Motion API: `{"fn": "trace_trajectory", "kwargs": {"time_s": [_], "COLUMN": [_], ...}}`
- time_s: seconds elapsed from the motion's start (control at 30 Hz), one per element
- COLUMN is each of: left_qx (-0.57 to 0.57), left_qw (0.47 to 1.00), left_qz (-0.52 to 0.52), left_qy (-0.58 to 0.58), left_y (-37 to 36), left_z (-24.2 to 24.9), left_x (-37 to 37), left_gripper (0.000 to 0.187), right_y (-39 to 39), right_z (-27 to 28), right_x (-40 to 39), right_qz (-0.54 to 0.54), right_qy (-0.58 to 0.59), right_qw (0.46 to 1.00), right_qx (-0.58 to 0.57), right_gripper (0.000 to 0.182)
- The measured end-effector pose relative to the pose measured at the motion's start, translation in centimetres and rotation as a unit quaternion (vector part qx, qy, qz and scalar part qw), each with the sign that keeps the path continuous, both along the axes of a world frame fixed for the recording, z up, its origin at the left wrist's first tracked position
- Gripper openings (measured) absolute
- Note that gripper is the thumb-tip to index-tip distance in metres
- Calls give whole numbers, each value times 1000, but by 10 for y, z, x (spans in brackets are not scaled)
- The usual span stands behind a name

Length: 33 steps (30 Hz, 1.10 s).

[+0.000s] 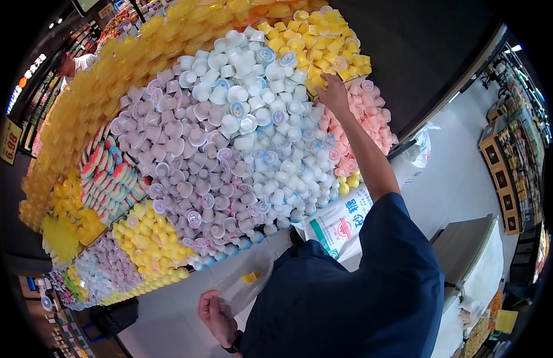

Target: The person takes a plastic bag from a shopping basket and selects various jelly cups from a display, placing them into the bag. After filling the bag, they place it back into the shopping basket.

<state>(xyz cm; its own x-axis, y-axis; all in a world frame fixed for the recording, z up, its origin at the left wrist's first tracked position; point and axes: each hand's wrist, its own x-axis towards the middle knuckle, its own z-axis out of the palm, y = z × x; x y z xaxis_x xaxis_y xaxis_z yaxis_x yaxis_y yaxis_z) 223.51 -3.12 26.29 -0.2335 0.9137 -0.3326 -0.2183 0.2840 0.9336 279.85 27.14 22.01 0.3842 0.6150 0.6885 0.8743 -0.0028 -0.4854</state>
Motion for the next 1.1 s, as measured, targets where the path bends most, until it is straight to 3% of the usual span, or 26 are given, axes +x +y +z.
{"fn": "trace_trajectory", "kwargs": {"time_s": [0.07, 0.2, 0.4, 0.63, 0.7, 0.9, 1.03, 1.1], "left_qx": [-23, -11, -10, 7, 9, 1, 1, -8], "left_qw": [1000, 1000, 1000, 999, 999, 996, 995, 996], "left_qz": [13, 25, 11, 40, 54, 92, 95, 89], "left_qy": [4, -7, -18, -7, -2, -5, 1, 6], "left_y": [0, -2, -2, -1, -2, -7, -8, -7], "left_z": [2, -2, 1, 9, 9, 8, 8, 10], "left_x": [2, 0, 4, 28, 35, 45, 47, 49], "left_gripper": [11, 11, 8, 8, 7, 8, 8, 9], "right_y": [12, 17, 46, 124, 141, 174, 179, 173], "right_z": [-2, -1, 36, 90, 102, 109, 111, 115], "right_x": [1, 0, 23, 71, 73, 73, 71, 73], "right_qz": [-29, -27, -66, -93, -149, -189, -185, -167], "right_qy": [-7, 1, -12, -72, -47, -18, 19, 111], "right_qw": [998, 996, 997, 991, 987, 970, 972, 978], "right_qx": [-63, -80, 34, 64, -26, -151, -145, -57], "right_gripper": [38, 35, 26, 34, 39, 43, 43, 42]}}
